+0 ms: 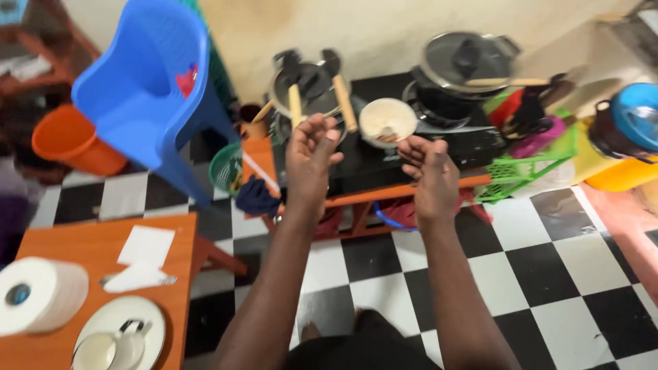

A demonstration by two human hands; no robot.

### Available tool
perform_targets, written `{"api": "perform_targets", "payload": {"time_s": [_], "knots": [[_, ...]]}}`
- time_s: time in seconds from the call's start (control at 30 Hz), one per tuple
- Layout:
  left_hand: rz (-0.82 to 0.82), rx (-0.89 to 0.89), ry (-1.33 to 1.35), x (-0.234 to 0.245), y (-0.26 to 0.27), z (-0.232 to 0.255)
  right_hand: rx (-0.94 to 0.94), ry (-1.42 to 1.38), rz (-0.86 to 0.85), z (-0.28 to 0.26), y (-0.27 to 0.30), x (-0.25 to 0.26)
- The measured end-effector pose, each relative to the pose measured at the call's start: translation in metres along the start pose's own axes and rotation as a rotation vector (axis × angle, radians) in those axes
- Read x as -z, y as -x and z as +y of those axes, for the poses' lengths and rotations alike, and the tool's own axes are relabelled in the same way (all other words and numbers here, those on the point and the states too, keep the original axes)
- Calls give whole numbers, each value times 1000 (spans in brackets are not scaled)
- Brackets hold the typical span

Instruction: Preparing a dining table by folding napkins, arranging cutlery, and wiping down a tray and a bowl.

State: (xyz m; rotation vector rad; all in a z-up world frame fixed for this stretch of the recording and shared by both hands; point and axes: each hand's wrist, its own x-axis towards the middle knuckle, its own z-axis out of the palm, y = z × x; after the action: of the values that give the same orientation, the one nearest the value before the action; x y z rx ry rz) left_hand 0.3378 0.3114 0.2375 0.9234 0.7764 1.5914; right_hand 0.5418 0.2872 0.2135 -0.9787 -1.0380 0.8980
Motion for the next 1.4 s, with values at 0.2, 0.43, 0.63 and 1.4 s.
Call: {"api": "perform_targets", "payload": {"time_s": [0.2,0.43,0.63,1.4], "knots": [[-242,-61,-38,-139,17,-20,123,-116,175,-60,-11,117],[-456,-107,183,-334,44,-94,187,-37,303,-114,-14,316],[-567,-146,141,-467,68,-141,221,-22,407,-154,-24,451],[-535,-288,-60,-817,-112,-329,301,223,308,-183,-340,736]]}}
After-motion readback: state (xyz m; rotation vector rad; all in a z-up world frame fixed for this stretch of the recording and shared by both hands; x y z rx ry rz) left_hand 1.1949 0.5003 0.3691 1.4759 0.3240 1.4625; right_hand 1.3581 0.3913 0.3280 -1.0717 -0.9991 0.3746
